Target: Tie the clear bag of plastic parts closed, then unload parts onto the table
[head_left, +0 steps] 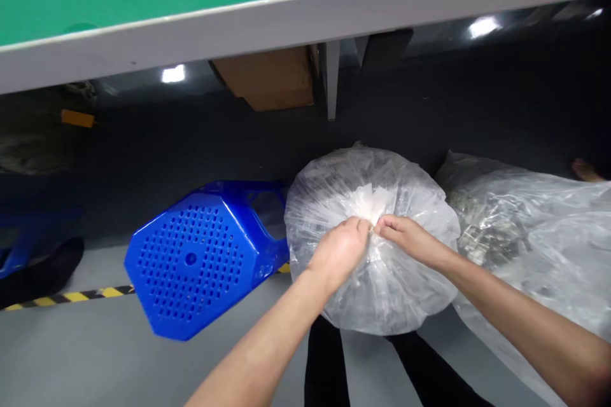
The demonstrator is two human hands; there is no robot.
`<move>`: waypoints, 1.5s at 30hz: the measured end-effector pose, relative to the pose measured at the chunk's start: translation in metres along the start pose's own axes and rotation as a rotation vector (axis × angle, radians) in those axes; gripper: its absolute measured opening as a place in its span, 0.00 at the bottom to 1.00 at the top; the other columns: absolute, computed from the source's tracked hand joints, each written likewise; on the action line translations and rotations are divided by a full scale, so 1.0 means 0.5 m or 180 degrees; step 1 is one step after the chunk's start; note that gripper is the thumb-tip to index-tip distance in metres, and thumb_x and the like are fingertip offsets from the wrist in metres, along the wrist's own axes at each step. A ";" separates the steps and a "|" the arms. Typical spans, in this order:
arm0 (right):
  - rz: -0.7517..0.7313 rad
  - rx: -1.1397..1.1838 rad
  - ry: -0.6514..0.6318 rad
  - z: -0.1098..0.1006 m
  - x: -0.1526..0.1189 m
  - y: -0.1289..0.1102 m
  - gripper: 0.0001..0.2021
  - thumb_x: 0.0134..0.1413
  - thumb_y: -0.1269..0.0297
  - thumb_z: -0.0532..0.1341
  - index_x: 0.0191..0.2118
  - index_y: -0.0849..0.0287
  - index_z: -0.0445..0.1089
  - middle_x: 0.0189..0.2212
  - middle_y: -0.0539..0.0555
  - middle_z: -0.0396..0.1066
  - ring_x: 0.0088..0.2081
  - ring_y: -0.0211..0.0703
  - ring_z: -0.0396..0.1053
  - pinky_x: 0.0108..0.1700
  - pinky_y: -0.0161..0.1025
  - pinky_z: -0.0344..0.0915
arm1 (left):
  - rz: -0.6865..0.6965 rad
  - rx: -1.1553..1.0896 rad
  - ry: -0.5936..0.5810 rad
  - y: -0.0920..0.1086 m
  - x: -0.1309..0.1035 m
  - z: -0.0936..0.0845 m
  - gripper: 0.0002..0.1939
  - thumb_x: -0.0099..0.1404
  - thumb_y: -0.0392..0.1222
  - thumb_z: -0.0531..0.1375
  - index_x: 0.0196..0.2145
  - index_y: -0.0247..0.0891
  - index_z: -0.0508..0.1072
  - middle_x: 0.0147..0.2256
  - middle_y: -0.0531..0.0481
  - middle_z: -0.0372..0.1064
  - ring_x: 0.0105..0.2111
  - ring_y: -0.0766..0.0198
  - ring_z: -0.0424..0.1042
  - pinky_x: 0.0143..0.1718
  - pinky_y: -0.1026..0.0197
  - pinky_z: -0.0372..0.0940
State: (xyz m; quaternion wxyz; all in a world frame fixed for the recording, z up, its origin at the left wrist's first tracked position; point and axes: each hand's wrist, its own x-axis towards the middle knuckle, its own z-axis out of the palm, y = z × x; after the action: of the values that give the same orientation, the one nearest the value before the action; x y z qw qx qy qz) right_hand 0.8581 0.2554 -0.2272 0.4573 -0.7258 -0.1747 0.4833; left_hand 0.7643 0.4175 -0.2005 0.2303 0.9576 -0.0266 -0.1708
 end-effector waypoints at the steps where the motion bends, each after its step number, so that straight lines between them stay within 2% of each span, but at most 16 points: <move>1: 0.0002 0.0003 -0.0005 0.000 0.001 -0.001 0.16 0.53 0.52 0.55 0.26 0.60 0.60 0.23 0.46 0.55 0.26 0.39 0.52 0.28 0.35 0.49 | 0.0100 0.0148 -0.0141 -0.002 0.001 -0.009 0.07 0.69 0.33 0.49 0.43 0.35 0.63 0.36 0.47 0.63 0.32 0.57 0.67 0.32 0.58 0.68; 4: 0.0003 0.0034 -0.0060 -0.001 0.005 -0.002 0.15 0.53 0.52 0.55 0.27 0.60 0.61 0.23 0.46 0.56 0.26 0.39 0.53 0.28 0.35 0.50 | 0.0367 0.0328 -0.0349 -0.012 0.007 -0.030 0.07 0.69 0.32 0.48 0.41 0.34 0.63 0.36 0.47 0.62 0.33 0.58 0.67 0.31 0.59 0.67; 9: 0.0050 0.0023 -0.0167 -0.004 0.006 0.011 0.14 0.53 0.53 0.56 0.28 0.60 0.63 0.23 0.46 0.57 0.26 0.38 0.54 0.26 0.34 0.50 | 0.0642 0.0107 -0.0254 -0.028 0.017 -0.037 0.07 0.70 0.37 0.47 0.35 0.36 0.63 0.33 0.50 0.61 0.30 0.63 0.64 0.29 0.64 0.61; 13: 0.0011 -0.0017 -0.0144 -0.003 0.004 0.018 0.14 0.51 0.53 0.56 0.27 0.61 0.63 0.23 0.46 0.58 0.26 0.38 0.54 0.27 0.33 0.50 | 0.0608 -0.0286 -0.0229 -0.032 0.023 -0.033 0.05 0.68 0.35 0.51 0.33 0.36 0.63 0.32 0.52 0.61 0.30 0.64 0.63 0.30 0.64 0.60; 17: 0.0173 0.0239 -0.0039 0.002 0.005 0.005 0.16 0.48 0.51 0.58 0.25 0.61 0.62 0.22 0.46 0.56 0.25 0.38 0.53 0.26 0.34 0.49 | 0.0481 -0.0560 -0.0122 -0.029 0.022 -0.022 0.05 0.65 0.33 0.53 0.31 0.36 0.64 0.30 0.53 0.60 0.31 0.64 0.63 0.31 0.64 0.59; 18: 0.0187 0.0338 -0.0024 0.003 0.006 0.000 0.16 0.49 0.51 0.58 0.25 0.61 0.61 0.22 0.46 0.56 0.25 0.38 0.53 0.26 0.34 0.49 | 0.0362 -0.0644 -0.0050 -0.025 0.020 -0.016 0.04 0.65 0.33 0.54 0.31 0.37 0.64 0.31 0.53 0.61 0.31 0.63 0.63 0.32 0.63 0.59; 20: 0.0148 0.0458 0.0068 0.007 0.009 -0.010 0.16 0.50 0.52 0.58 0.26 0.61 0.62 0.23 0.46 0.57 0.26 0.38 0.53 0.27 0.34 0.49 | -0.0146 -0.1025 0.0287 -0.011 0.013 0.000 0.03 0.64 0.31 0.55 0.33 0.37 0.65 0.32 0.53 0.62 0.32 0.64 0.64 0.33 0.63 0.59; 23: 0.0055 0.0304 0.0421 0.015 0.008 -0.019 0.14 0.52 0.53 0.58 0.28 0.59 0.66 0.24 0.46 0.59 0.27 0.40 0.55 0.28 0.35 0.51 | -0.1239 -0.2209 0.1119 0.023 0.001 0.029 0.05 0.64 0.31 0.56 0.37 0.39 0.66 0.33 0.55 0.66 0.33 0.66 0.66 0.36 0.64 0.60; 25: -0.0001 0.0079 0.0614 0.021 0.004 -0.019 0.14 0.53 0.52 0.58 0.30 0.58 0.68 0.25 0.46 0.61 0.27 0.40 0.57 0.29 0.35 0.52 | -0.1816 -0.2929 0.1504 0.046 -0.002 0.046 0.02 0.64 0.35 0.58 0.36 0.38 0.67 0.32 0.55 0.68 0.33 0.67 0.67 0.37 0.66 0.61; 27: -0.0054 -0.0117 0.0692 0.026 -0.002 -0.016 0.14 0.54 0.52 0.56 0.30 0.58 0.68 0.25 0.46 0.62 0.28 0.41 0.59 0.30 0.36 0.53 | -0.2264 -0.3313 0.1591 0.063 0.000 0.057 0.03 0.63 0.39 0.60 0.34 0.37 0.69 0.30 0.55 0.69 0.32 0.66 0.68 0.35 0.66 0.60; 29: -0.0096 -0.0259 0.0775 0.031 -0.007 -0.012 0.14 0.54 0.53 0.55 0.30 0.58 0.68 0.26 0.46 0.64 0.29 0.42 0.60 0.31 0.36 0.54 | -0.2527 -0.3437 0.1499 0.070 0.004 0.063 0.04 0.62 0.40 0.60 0.31 0.37 0.70 0.28 0.55 0.70 0.29 0.66 0.68 0.33 0.66 0.59; 32: -0.0089 -0.0300 0.0914 0.038 -0.010 -0.010 0.14 0.54 0.53 0.55 0.30 0.58 0.69 0.26 0.46 0.65 0.30 0.42 0.61 0.32 0.36 0.55 | -0.2596 -0.3537 0.1383 0.066 0.011 0.067 0.04 0.60 0.39 0.60 0.29 0.38 0.72 0.26 0.56 0.70 0.26 0.67 0.66 0.32 0.66 0.58; 38: 0.0003 -0.0205 0.0995 0.045 -0.005 -0.012 0.14 0.52 0.51 0.56 0.31 0.58 0.69 0.27 0.46 0.67 0.30 0.42 0.62 0.32 0.36 0.56 | -0.2614 -0.3710 0.1469 0.063 0.017 0.072 0.06 0.58 0.39 0.59 0.25 0.37 0.71 0.20 0.60 0.63 0.22 0.71 0.59 0.27 0.68 0.53; 41: -0.0025 -0.0327 0.0967 0.044 -0.004 -0.017 0.15 0.51 0.50 0.56 0.27 0.58 0.66 0.23 0.46 0.63 0.27 0.41 0.61 0.29 0.36 0.54 | -0.2597 -0.3555 0.1385 0.064 0.020 0.074 0.06 0.57 0.36 0.58 0.23 0.36 0.68 0.19 0.60 0.60 0.21 0.71 0.57 0.26 0.68 0.51; 45: 0.0069 -0.0343 0.0857 0.042 -0.001 -0.022 0.16 0.48 0.49 0.56 0.25 0.59 0.61 0.20 0.45 0.58 0.24 0.40 0.58 0.27 0.36 0.50 | -0.2474 -0.3225 0.1247 0.060 0.018 0.076 0.07 0.59 0.33 0.57 0.24 0.35 0.66 0.21 0.58 0.62 0.23 0.68 0.59 0.28 0.67 0.51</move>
State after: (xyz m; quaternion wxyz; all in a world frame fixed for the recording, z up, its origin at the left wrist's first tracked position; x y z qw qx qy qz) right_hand 0.8417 0.2711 -0.2203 0.4318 -0.8093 -0.1297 0.3764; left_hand 0.7610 0.3733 -0.2216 0.5740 0.6843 0.4463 -0.0557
